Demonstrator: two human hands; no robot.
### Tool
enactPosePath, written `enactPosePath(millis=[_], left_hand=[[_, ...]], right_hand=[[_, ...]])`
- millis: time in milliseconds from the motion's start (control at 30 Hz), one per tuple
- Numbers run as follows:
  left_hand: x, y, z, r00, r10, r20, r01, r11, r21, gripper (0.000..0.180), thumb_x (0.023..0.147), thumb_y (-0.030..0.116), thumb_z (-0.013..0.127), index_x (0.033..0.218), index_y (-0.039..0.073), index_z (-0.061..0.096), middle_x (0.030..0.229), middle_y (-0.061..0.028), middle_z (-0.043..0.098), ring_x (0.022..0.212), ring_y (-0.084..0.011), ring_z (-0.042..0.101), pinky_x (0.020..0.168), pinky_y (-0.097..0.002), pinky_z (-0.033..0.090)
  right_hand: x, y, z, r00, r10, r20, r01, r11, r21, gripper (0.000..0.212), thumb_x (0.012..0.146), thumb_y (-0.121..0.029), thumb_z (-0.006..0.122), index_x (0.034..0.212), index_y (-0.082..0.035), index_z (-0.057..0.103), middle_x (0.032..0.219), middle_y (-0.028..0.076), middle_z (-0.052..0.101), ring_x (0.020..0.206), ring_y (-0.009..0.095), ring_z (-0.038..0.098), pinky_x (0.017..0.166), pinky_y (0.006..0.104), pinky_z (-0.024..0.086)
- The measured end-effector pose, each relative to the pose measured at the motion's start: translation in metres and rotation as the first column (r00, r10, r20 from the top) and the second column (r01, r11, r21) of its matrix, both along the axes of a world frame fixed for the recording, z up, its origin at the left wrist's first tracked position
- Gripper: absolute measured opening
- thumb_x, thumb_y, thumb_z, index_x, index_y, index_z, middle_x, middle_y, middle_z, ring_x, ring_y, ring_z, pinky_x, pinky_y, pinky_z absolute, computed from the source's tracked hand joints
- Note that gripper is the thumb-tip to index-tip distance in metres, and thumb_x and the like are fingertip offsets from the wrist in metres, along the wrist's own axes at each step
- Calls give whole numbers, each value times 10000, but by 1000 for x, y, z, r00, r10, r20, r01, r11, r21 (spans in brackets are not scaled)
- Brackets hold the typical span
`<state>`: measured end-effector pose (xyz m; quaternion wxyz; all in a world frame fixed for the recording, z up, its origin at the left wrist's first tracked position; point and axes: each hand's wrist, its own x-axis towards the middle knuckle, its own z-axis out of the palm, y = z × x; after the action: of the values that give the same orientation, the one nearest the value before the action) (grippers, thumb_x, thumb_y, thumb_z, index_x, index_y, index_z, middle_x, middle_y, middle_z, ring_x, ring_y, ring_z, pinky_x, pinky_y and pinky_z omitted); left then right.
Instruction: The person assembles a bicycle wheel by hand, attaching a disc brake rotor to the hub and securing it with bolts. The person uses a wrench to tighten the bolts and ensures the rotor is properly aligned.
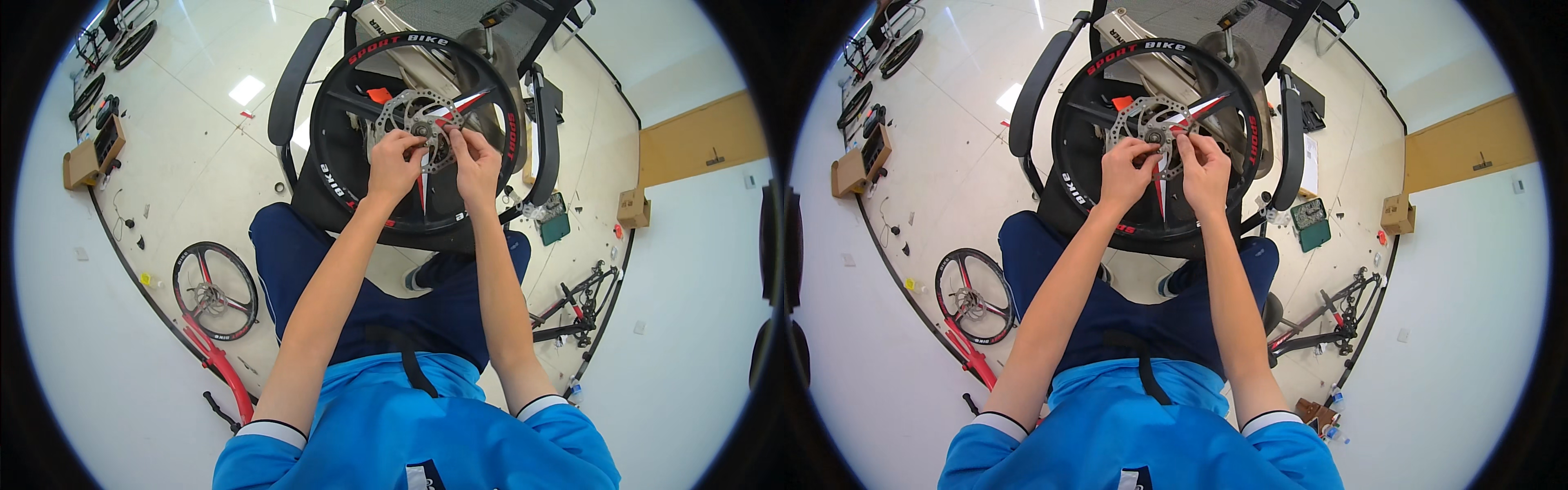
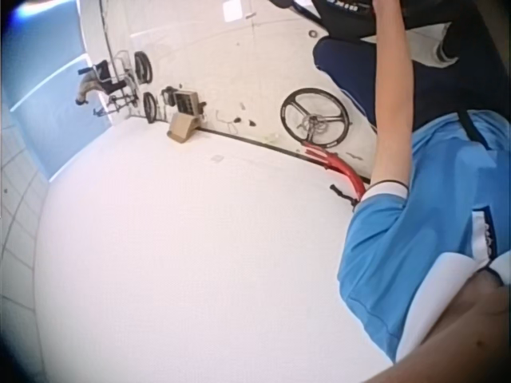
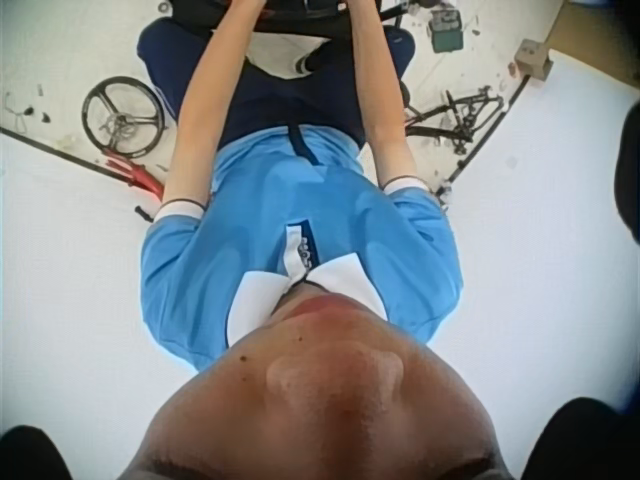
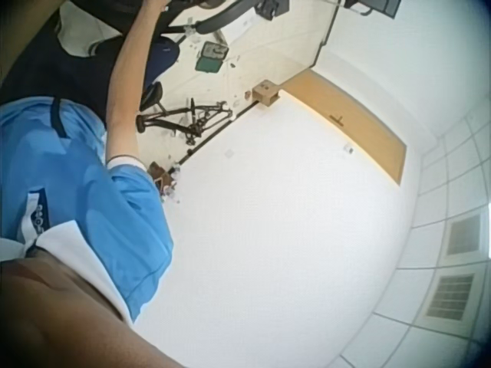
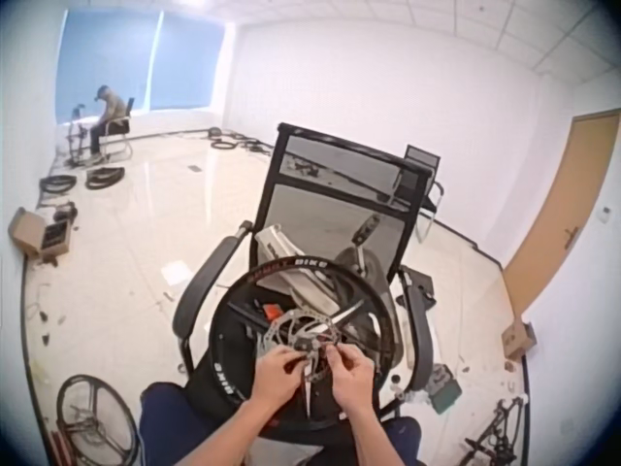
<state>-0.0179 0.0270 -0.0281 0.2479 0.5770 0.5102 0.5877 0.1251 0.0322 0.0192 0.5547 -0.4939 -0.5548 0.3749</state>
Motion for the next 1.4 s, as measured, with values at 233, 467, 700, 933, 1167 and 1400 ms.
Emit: enactPosePath(millis=[233, 467, 700, 933, 1167, 1400], left_hand=[[3, -1, 1, 1000, 5, 8, -5, 1000, 2, 140, 813, 21, 780, 951, 0, 777, 864, -113, 680, 711, -236, 700, 664, -329, 568], [1, 1, -2, 999, 27, -26, -27, 1000, 4, 143, 819, 30, 784, 961, 36, 793, 862, -94, 697, 690, -204, 702, 653, -301, 566], [3, -1, 3, 1000, 1, -2, -1, 1000, -8, 119, 819, 6, 759, 937, 1, 777, 871, -118, 676, 718, -256, 689, 657, -341, 566], [3, -1, 1, 1000, 16, 7, -16, 1000, 12, 121, 820, 12, 760, 939, 9, 779, 869, -112, 683, 707, -243, 689, 654, -333, 561], [4, -4, -2, 999, 29, -46, -25, 997, 73, 182, 772, -14, 736, 950, 20, 762, 884, -118, 691, 760, -260, 696, 683, -333, 553], [6, -3, -5, 994, 72, -86, -63, 992, 108, 125, 808, 20, 756, 932, 7, 756, 878, -134, 696, 774, -309, 683, 693, -367, 547]], right_hand=[[-5, 3, 9, 987, 101, 128, -113, 989, 91, 126, 963, -49, 687, 995, 70, 716, 887, 89, 727, 784, 147, 724, 689, 268, 545], [-4, -1, 13, 816, 29, 578, -262, 909, 324, 116, 944, -16, 697, 1023, 66, 718, 947, 96, 751, 821, 137, 732, 738, 262, 561], [0, -4, 8, 938, 57, 342, -140, 965, 223, 77, 914, -5, 708, 975, 28, 741, 859, 119, 747, 715, 154, 729, 665, 264, 566], [1, -1, 12, 880, 69, 470, -224, 933, 283, 95, 894, -15, 724, 984, 11, 738, 906, 124, 737, 762, 229, 738, 674, 301, 570], [-5, -5, 8, 759, -24, 651, -311, 865, 394, 112, 846, -25, 728, 950, -35, 686, 897, 119, 689, 764, 331, 687, 649, 379, 552], [-12, -1, 12, 844, -2, 536, -228, 904, 362, 86, 868, -3, 723, 947, 8, 692, 878, 133, 700, 732, 260, 691, 666, 330, 544]])
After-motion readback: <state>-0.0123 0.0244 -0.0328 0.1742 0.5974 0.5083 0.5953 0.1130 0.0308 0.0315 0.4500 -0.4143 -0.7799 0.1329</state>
